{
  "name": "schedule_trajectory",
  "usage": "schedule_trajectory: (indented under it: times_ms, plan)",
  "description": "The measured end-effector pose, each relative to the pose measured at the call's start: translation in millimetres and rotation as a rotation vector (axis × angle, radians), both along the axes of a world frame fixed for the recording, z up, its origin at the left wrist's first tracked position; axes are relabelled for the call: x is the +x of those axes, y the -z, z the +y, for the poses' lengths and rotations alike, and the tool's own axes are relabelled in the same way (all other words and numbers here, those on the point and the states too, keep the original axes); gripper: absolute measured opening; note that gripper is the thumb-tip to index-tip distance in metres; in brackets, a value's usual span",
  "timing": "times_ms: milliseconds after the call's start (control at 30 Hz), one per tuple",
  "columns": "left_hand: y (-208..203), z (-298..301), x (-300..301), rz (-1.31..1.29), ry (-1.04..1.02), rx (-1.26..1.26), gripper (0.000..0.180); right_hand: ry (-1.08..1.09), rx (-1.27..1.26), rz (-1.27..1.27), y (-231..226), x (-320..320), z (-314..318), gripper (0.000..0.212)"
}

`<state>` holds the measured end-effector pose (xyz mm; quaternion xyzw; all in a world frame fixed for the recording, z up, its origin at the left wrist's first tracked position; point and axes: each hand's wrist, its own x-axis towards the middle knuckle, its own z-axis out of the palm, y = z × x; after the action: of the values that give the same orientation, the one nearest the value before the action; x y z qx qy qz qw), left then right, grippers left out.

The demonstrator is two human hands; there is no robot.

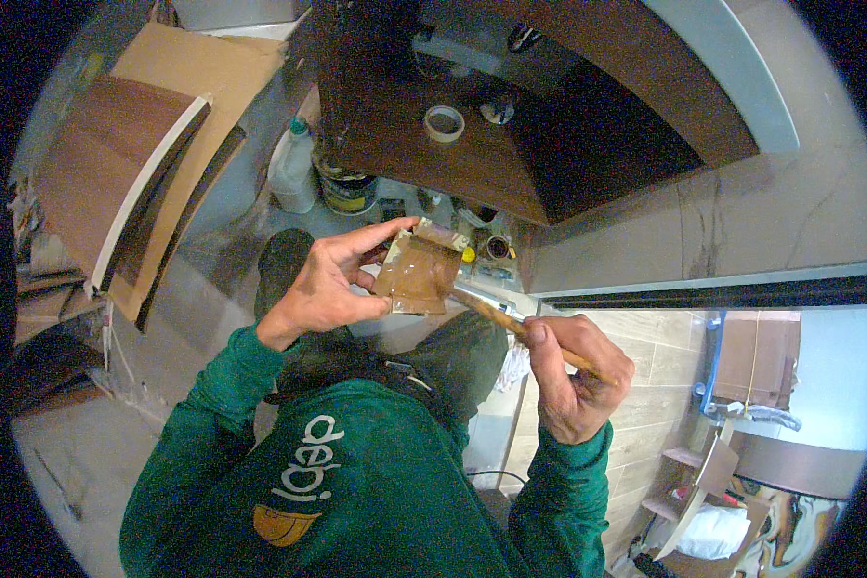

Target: The person sits on the floor and uses a paintbrush to apply brown paint to a small wooden block. They repeatedly dip the brush into a paint container and apply paint to the block's surfaces.

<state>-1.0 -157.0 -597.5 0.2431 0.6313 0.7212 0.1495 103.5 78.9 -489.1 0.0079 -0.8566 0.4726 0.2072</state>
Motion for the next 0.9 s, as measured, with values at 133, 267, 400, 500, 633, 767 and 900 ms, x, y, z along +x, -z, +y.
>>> schedule_trajectory:
  times_ms: [133, 267, 400, 500, 633, 767, 900]
  plan:
    - [1, 1, 0, -0.03, 0.01, 0.046, 0.08, 0.051, -0.312, -0.128, 1, -12, 4, 0.017]
    - [4, 0, -4, -0.124, 0.063, 0.166, 0.08, -0.012, -0.375, -0.139, 8, -14, 15, 0.019]
    - [6, -2, -7, -0.151, 0.101, 0.16, 0.081, 0.036, -0.295, -0.092, 17, -9, 18, 0.012]
    - [7, 1, -8, -0.18, 0.114, 0.183, 0.082, -0.061, -0.234, -0.05, 16, -6, 21, 0.01]
    - [8, 3, -10, -0.178, 0.114, 0.195, 0.08, -0.12, -0.129, -0.078, 16, -8, 23, 0.01]
    - [9, 5, -14, -0.194, 0.131, 0.193, 0.081, -0.017, -0.205, -0.035, 22, -7, 21, 0.012]
    - [9, 8, -14, -0.2, 0.129, 0.209, 0.082, -0.107, -0.146, -0.046, 26, -7, 20, 0.014]
